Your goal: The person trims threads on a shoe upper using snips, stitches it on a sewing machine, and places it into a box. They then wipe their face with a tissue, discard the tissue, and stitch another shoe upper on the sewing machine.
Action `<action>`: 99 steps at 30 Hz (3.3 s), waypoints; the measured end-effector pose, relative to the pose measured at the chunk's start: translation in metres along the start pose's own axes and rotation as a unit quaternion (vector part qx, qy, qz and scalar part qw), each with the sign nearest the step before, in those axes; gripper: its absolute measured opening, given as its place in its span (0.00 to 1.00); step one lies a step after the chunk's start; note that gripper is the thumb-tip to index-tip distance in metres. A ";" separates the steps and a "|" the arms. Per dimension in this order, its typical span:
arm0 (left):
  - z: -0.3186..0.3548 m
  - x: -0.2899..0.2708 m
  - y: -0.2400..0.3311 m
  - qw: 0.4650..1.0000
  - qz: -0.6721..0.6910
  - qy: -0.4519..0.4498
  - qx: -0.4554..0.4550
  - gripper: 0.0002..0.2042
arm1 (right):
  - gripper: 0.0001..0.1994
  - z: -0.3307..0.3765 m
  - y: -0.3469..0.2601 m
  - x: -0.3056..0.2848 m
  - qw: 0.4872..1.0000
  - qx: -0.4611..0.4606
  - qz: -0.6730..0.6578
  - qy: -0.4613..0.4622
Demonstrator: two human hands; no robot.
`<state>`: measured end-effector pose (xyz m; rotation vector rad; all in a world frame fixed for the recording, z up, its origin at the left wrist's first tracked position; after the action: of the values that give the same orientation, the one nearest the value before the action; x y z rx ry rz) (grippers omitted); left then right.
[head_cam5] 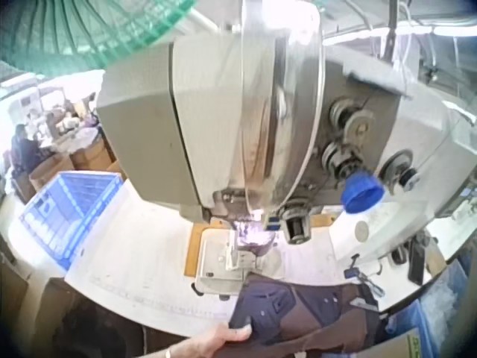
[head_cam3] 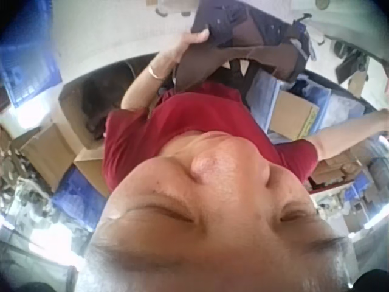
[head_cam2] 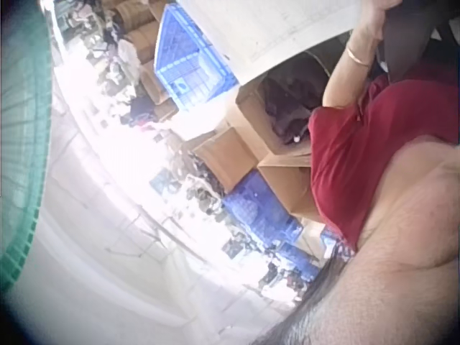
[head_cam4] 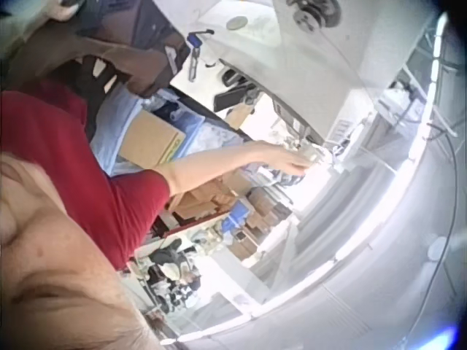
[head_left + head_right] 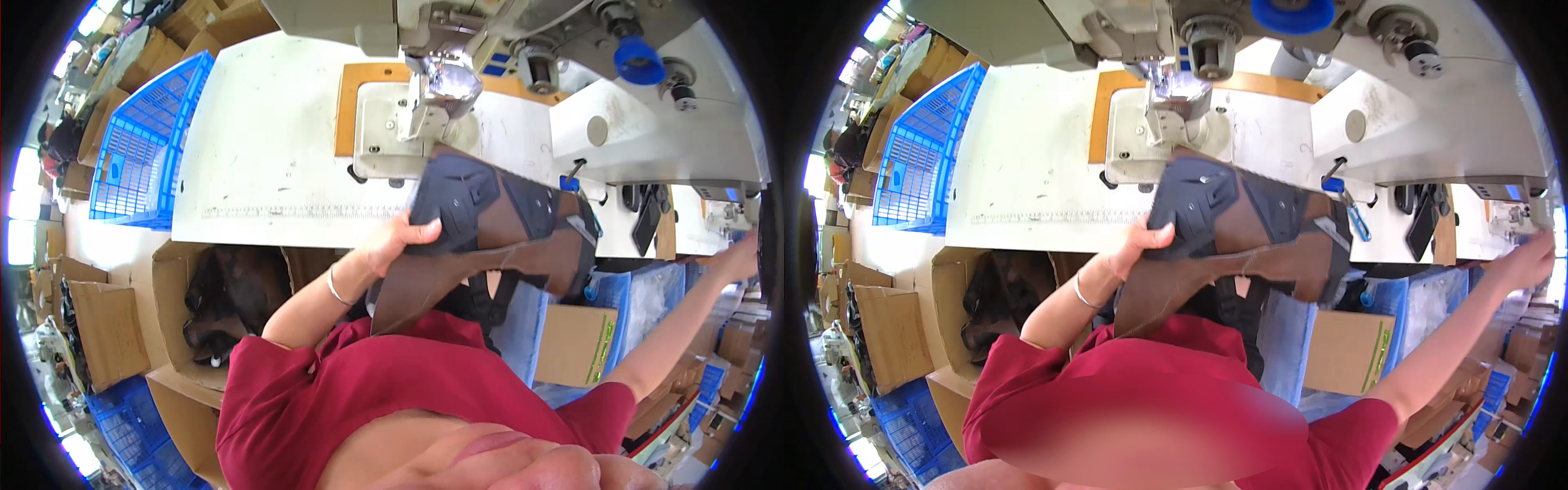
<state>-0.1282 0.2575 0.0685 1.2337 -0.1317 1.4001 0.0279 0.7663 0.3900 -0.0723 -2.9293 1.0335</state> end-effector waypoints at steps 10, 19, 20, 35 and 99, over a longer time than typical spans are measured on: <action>-0.045 0.090 0.049 0.984 -0.111 -0.141 0.012 0.25 | 0.39 0.252 -0.125 0.021 0.904 0.042 -0.084 -0.418; -0.024 0.070 0.123 0.975 -0.185 -0.071 0.098 0.22 | 0.24 0.267 -0.126 0.110 0.883 0.173 -0.239 -0.365; -0.022 0.068 0.128 0.975 -0.182 -0.070 0.102 0.22 | 0.24 0.264 -0.133 0.117 0.882 0.169 -0.241 -0.369; -0.025 0.004 0.154 0.988 -0.072 0.046 0.128 0.16 | 0.20 0.273 -0.149 0.192 0.824 0.293 -0.178 -0.452; -0.023 0.009 0.210 0.928 -0.337 -0.041 0.151 0.16 | 0.29 0.305 -0.201 0.165 0.823 0.197 -0.218 -0.486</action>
<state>-0.3019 0.2186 0.1831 1.4102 0.4340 0.7780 -0.1578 0.4286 0.2816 1.4716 -3.0282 1.9554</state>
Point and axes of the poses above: each hand's wrist, its own z-axis away from the middle knuckle, its own x-axis out of the palm, y = z × x, the point moved 10 cm from there along -z, towards the middle knuckle, and after that the axes turned 5 degrees about y, right-handed, at the moved point
